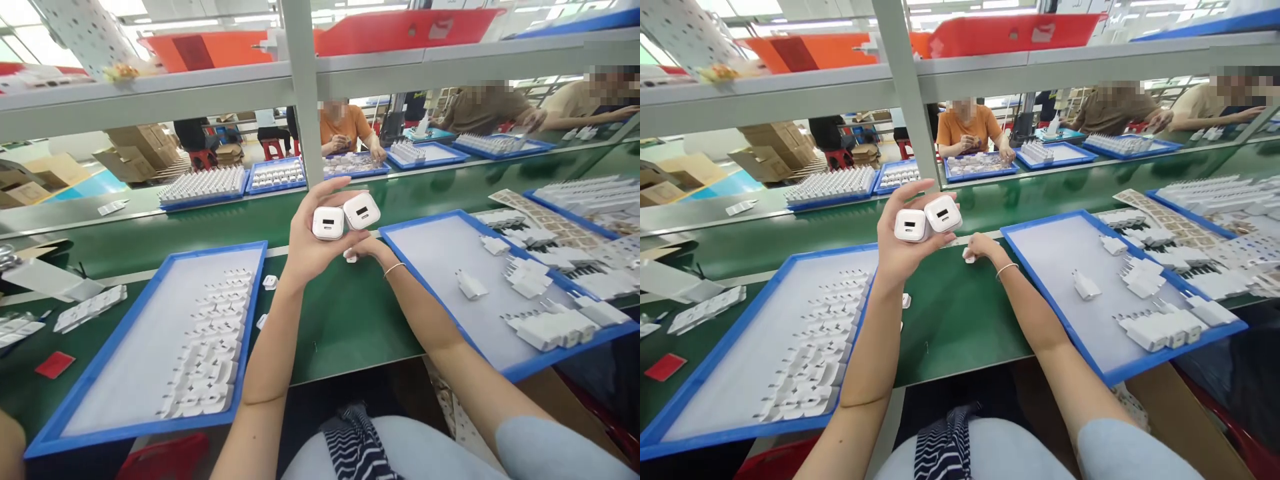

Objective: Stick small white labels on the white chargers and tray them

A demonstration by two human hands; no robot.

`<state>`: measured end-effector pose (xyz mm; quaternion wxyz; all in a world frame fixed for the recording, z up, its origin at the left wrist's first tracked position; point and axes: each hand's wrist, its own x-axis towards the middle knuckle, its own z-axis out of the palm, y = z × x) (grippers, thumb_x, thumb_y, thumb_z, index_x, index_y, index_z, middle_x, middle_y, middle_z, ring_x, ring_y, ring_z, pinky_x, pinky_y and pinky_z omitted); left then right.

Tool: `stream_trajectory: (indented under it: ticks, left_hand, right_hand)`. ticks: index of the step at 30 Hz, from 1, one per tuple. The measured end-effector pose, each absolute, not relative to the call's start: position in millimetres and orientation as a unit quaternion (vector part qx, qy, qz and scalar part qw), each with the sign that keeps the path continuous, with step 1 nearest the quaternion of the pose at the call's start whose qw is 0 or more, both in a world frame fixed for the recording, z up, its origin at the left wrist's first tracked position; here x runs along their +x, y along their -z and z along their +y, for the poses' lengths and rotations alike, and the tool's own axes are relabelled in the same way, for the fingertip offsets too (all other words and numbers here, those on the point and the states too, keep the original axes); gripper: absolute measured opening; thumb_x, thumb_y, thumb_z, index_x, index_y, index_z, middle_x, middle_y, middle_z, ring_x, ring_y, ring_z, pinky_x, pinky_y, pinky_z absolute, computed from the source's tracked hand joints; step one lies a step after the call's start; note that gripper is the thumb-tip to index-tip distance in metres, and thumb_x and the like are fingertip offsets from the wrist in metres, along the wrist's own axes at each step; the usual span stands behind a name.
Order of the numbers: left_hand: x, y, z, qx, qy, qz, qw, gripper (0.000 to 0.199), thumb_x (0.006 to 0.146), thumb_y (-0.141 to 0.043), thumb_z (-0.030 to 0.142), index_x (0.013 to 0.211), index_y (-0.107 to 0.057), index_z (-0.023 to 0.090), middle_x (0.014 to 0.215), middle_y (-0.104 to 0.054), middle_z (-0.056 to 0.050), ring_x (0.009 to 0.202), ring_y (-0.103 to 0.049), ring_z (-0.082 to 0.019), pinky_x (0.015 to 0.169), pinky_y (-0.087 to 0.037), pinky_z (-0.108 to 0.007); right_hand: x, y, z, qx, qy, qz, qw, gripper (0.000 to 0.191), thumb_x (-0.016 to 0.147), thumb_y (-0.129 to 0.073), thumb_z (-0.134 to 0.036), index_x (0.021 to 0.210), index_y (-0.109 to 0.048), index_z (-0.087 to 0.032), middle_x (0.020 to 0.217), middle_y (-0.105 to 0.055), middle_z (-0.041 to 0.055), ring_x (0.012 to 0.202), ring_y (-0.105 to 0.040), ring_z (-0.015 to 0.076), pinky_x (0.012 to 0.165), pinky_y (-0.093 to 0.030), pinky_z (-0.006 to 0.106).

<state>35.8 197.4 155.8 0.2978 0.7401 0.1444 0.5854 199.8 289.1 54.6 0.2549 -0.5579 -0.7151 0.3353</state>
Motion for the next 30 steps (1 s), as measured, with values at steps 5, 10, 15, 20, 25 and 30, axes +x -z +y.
stream_trajectory:
  ticks: [5,10,15,20,25,30]
  left_hand:
    - [30,-155,203,0.743,-0.577,0.203,0.274,0.057,0.07,-0.089,0.041,0.12,-0.065,0.026,0.117,-0.074,-0.006,0.113,-0.071,-0.028,0.094,-0.059,-0.042]
    - [18,-160,212,0.781,-0.517,0.231,0.263,0.039,0.068,-0.091,0.029,0.102,-0.074,0.024,0.122,-0.072,-0.008,0.121,-0.066,-0.027,0.101,-0.055,-0.04]
    - [18,-161,208,0.8,-0.462,0.256,0.284,0.041,0.067,-0.091,0.026,0.104,-0.075,0.023,0.127,-0.069,-0.009,0.121,-0.066,-0.026,0.102,-0.054,-0.038]
    - [24,-162,194,0.78,-0.519,0.262,0.231,0.032,0.069,-0.087,0.017,0.099,-0.075,0.022,0.101,-0.076,-0.004,0.093,-0.071,-0.018,0.081,-0.057,-0.03]
    - [27,-165,189,0.777,-0.572,0.234,0.124,0.032,0.072,-0.086,0.017,0.101,-0.075,0.024,0.105,-0.075,-0.003,0.1,-0.07,-0.019,0.089,-0.057,-0.033]
    - [26,-163,191,0.765,-0.596,0.234,0.066,0.037,0.071,-0.088,0.023,0.105,-0.074,0.026,0.111,-0.072,-0.003,0.103,-0.07,-0.02,0.092,-0.058,-0.035]
  right_hand:
    - [224,-103,288,-0.46,-0.401,-0.684,0.4,0.029,0.079,-0.078,-0.034,0.1,-0.072,-0.016,0.092,-0.076,0.0055,0.079,-0.068,0.0179,0.064,-0.057,0.027]
    - [230,-138,255,-0.297,-0.452,-0.574,0.615,0.032,0.071,-0.085,-0.032,0.098,-0.076,-0.018,0.095,-0.077,0.0047,0.083,-0.07,0.0165,0.063,-0.055,0.025]
    - [216,-151,224,-0.29,-0.4,-0.598,0.631,0.018,0.077,-0.08,-0.022,0.092,-0.074,-0.02,0.084,-0.075,0.001,0.077,-0.069,0.0149,0.067,-0.057,0.026]
    - [206,-153,209,-0.281,-0.292,-0.619,0.673,0.009,0.081,-0.077,-0.021,0.086,-0.07,-0.021,0.088,-0.071,0.0006,0.085,-0.069,0.0165,0.077,-0.061,0.031]
    - [209,-156,201,-0.259,-0.263,-0.606,0.705,0.009,0.088,-0.074,-0.023,0.095,-0.069,-0.026,0.088,-0.068,-0.0003,0.076,-0.068,0.0155,0.06,-0.059,0.028]
    - [217,-161,185,-0.274,-0.287,-0.627,0.671,0.014,0.092,-0.07,-0.033,0.106,-0.068,-0.029,0.065,-0.059,-0.003,0.051,-0.052,0.0128,0.045,-0.045,0.029]
